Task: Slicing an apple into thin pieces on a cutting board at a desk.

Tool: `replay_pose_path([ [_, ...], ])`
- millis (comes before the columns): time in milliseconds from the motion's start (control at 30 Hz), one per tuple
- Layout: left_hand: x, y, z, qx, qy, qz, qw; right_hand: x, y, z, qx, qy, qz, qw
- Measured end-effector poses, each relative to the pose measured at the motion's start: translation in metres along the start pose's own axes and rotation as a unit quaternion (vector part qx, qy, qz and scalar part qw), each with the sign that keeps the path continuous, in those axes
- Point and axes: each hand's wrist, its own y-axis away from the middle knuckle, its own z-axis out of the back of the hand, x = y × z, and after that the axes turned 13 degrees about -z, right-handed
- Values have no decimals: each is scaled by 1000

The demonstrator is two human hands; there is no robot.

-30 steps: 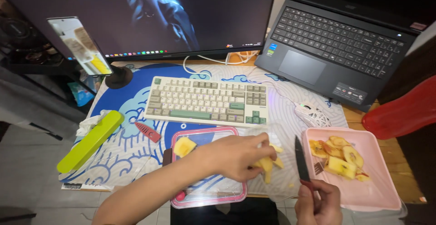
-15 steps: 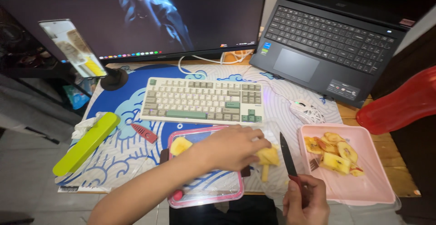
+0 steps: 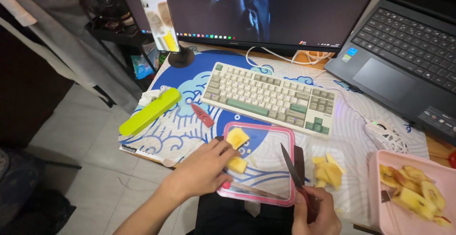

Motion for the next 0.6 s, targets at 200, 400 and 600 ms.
replay_pose_path([
  [200,6,-4,-8,-18,-24,-45,999,8,-9,12,-32,73,20,997],
  [400,0,-23,-20,-54,87,-69,992,-11,-7,23,-52,30,42,997],
  [600,-15,-38,-33,-21,145,2,989,-9,3,15,-25,21,11,999],
])
